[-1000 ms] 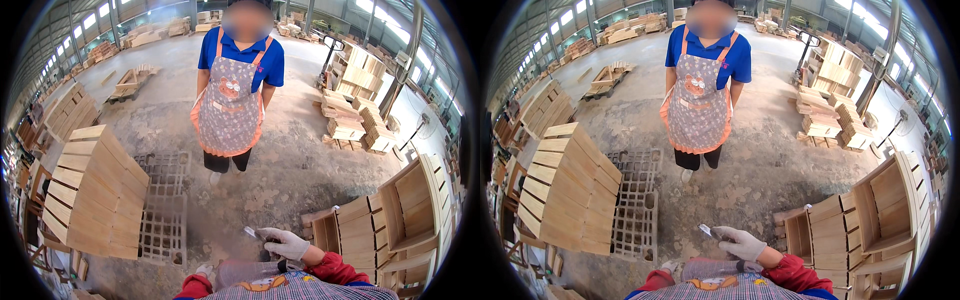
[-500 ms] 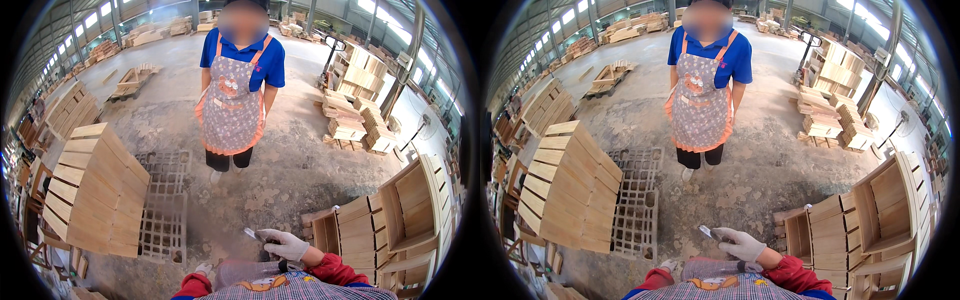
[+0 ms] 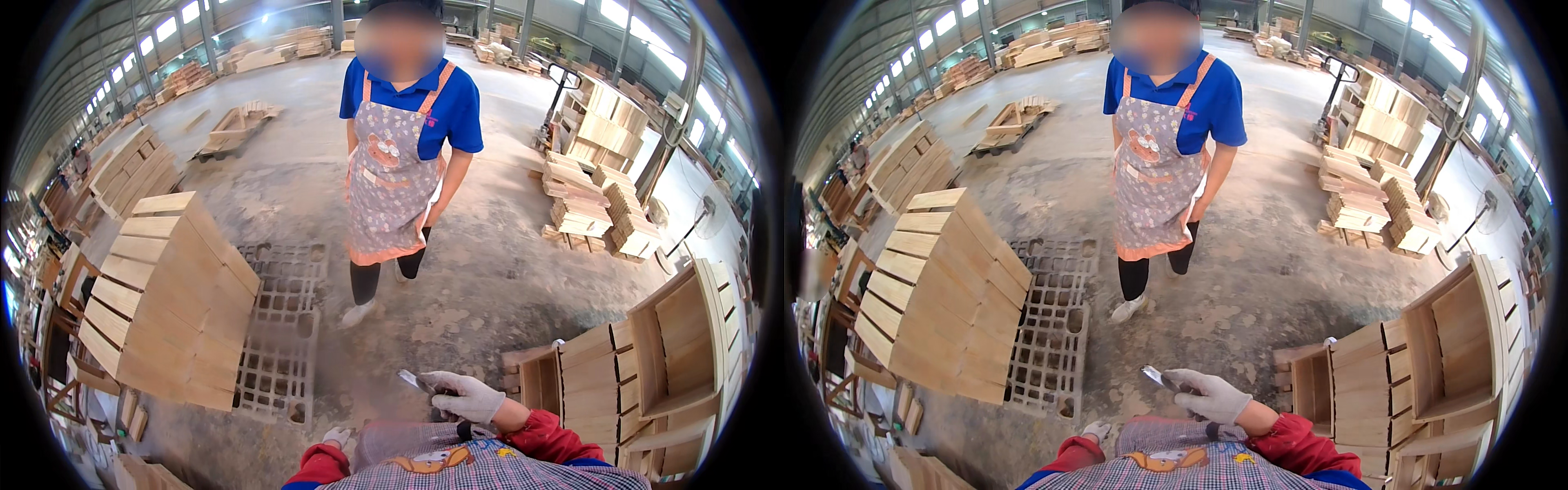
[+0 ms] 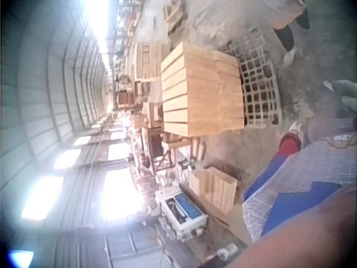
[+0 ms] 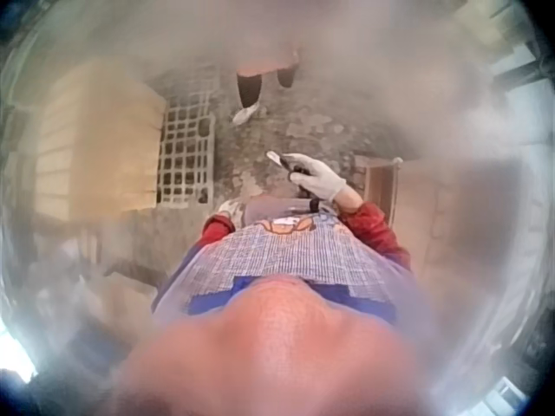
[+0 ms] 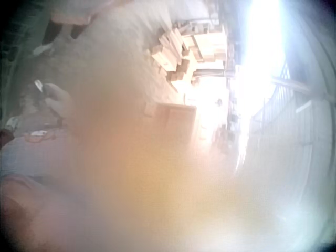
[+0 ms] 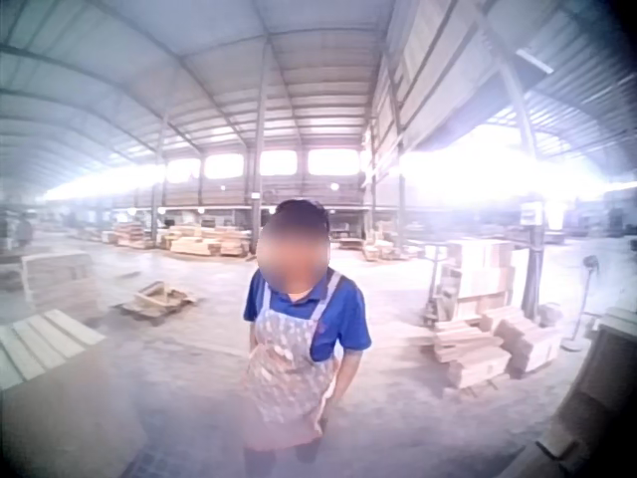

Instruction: The person applies putty to the joints of wooden boxes using a scraper, handles the boxes to check the seams, and sets them on a pallet.

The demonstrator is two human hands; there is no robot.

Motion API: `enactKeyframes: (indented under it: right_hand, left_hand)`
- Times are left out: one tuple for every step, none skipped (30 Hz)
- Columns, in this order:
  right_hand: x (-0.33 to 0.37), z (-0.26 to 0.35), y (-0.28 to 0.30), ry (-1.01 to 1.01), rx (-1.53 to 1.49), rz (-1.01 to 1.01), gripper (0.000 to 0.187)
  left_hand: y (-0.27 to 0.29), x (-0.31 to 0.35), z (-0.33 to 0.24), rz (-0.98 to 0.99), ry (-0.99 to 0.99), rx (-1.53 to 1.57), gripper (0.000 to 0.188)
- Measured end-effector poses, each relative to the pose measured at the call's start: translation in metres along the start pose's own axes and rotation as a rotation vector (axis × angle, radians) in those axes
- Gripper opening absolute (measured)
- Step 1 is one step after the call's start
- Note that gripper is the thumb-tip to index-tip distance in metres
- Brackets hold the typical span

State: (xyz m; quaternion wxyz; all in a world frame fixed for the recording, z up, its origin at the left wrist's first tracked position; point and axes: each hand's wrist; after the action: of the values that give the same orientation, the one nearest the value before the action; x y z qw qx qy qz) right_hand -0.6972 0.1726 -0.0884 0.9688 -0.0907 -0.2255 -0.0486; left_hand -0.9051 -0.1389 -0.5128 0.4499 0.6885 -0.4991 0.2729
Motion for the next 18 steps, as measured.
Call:
enactKeyframes:
  right_hand:
    - [0.0,0.0,-0.002,-0.005,0.009,-0.001,0.051]
    - [0.0,0.001,-0.003,-0.01,0.019,-0.001,0.051]
    - [-0.001,0.001,-0.004,-0.003,0.003,-0.008,0.051]
    - [-0.001,0.0,-0.006,0.004,-0.013,-0.01,0.051]
    - [-0.001,-0.001,-0.008,0.01,-0.028,-0.011,0.051]
    - [-0.001,0.001,-0.01,-0.002,-0.02,-0.004,0.051]
    - [-0.002,0.002,-0.013,-0.015,-0.016,0.001,0.051]
    - [-0.003,0.002,-0.015,-0.028,-0.011,0.005,0.051]
    - [-0.001,-0.004,-0.014,-0.016,0.024,-0.018,0.051]
    - [0.004,-0.014,-0.012,-0.005,0.055,-0.051,0.051]
    - [0.002,-0.013,-0.015,0.01,0.092,-0.054,0.05]
    - [0.009,-0.007,-0.022,-0.029,0.014,-0.096,0.05]
    - [0.009,-0.009,-0.027,-0.013,-0.004,-0.083,0.05]
    - [0.014,-0.017,-0.028,0.005,-0.023,-0.085,0.05]
    - [0.018,-0.024,-0.031,0.02,-0.041,-0.088,0.05]
    - [0.02,-0.028,-0.036,0.021,-0.065,-0.111,0.05]
    - [0.022,-0.031,-0.038,0.01,-0.09,-0.116,0.05]
    - [0.024,-0.036,-0.04,-0.005,-0.111,-0.119,0.049]
  left_hand:
    - [0.0,0.001,0.001,-0.005,-0.011,-0.031,0.041]
    - [0.0,0.002,0.002,-0.011,-0.021,-0.062,0.038]
    - [-0.001,0.003,0.003,-0.012,-0.02,-0.081,0.038]
    - [-0.001,0.006,0.005,-0.014,-0.017,-0.1,0.038]
    - [-0.001,0.01,0.007,-0.018,-0.012,-0.116,0.039]
    - [-0.003,0.015,0.011,-0.002,0.0,-0.079,0.041]
    - [-0.002,0.024,0.011,0.015,0.012,-0.044,0.043]
    - [-0.001,0.033,0.01,0.032,0.024,-0.01,0.046]
    - [0.004,0.045,0.0,0.047,-0.036,-0.115,0.046]
    - [0.014,0.062,-0.024,0.069,-0.101,-0.227,0.047]
    - [0.018,0.079,-0.032,0.073,-0.147,-0.322,0.047]
    - [0.015,0.084,-0.03,0.047,-0.154,-0.268,0.048]
    - [0.01,0.088,-0.022,0.006,-0.154,-0.2,0.049]
    - [0.01,0.086,-0.018,-0.031,-0.166,-0.141,0.05]
    - [0.008,0.081,-0.011,-0.03,-0.13,-0.148,0.049]
    - [0.01,0.074,-0.005,-0.022,-0.096,-0.157,0.048]
    - [0.009,0.064,0.003,-0.014,-0.06,-0.168,0.048]
    - [0.005,0.062,0.01,-0.006,-0.049,-0.161,0.046]
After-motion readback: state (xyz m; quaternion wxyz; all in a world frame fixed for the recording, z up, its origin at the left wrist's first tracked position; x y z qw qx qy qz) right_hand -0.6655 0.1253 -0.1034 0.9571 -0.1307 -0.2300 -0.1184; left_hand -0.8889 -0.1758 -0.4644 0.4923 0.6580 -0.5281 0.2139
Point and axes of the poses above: each hand's wrist, its own x-axis away from the middle knuckle, its own y-axis out of the back of the hand, z = x × y, and after that the axes turned 10 degrees about z, right-handed
